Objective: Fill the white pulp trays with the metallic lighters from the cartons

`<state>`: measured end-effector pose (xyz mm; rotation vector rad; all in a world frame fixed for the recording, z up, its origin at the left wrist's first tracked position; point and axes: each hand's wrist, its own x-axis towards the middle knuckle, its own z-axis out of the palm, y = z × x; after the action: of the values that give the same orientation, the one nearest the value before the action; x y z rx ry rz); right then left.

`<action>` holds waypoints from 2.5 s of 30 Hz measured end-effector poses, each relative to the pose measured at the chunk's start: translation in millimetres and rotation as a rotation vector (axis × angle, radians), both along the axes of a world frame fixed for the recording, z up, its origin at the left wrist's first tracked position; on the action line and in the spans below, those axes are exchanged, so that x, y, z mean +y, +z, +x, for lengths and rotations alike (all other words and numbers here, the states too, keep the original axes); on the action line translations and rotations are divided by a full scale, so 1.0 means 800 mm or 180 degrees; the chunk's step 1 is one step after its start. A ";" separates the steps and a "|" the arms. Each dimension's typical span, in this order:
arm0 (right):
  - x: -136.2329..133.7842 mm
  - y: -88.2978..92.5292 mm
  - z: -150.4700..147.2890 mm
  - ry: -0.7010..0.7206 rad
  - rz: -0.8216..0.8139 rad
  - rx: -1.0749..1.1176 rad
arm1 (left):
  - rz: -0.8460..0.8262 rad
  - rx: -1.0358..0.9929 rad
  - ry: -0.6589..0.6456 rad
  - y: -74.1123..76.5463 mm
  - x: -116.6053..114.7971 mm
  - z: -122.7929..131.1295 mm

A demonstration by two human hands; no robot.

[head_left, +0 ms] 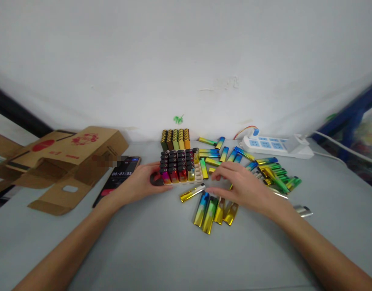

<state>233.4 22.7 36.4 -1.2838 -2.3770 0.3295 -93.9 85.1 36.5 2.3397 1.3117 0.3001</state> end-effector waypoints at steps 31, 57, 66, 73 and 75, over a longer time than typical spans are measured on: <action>-0.019 -0.019 -0.035 -0.0062 -0.0922 0.1521 | 0.0116 -0.0075 -0.0031 -0.002 -0.002 0.001; -0.016 -0.013 -0.040 -0.0094 -0.2236 0.3147 | 0.0101 -0.0042 -0.0038 0.000 -0.002 0.003; -0.012 -0.016 -0.031 -0.1046 -0.1079 0.2042 | -0.0005 -0.0022 0.0019 0.000 -0.002 0.002; -0.010 -0.026 -0.031 -0.1061 -0.1288 0.2262 | 0.0082 0.0022 0.0026 0.003 -0.002 0.004; -0.010 -0.025 -0.031 -0.1051 -0.1268 0.2269 | 0.0089 0.0003 0.0003 0.003 -0.002 0.004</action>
<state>208.3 14.5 16.3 -1.3908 -1.5190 0.9997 -91.0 83.3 39.0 2.3626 1.3173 0.3194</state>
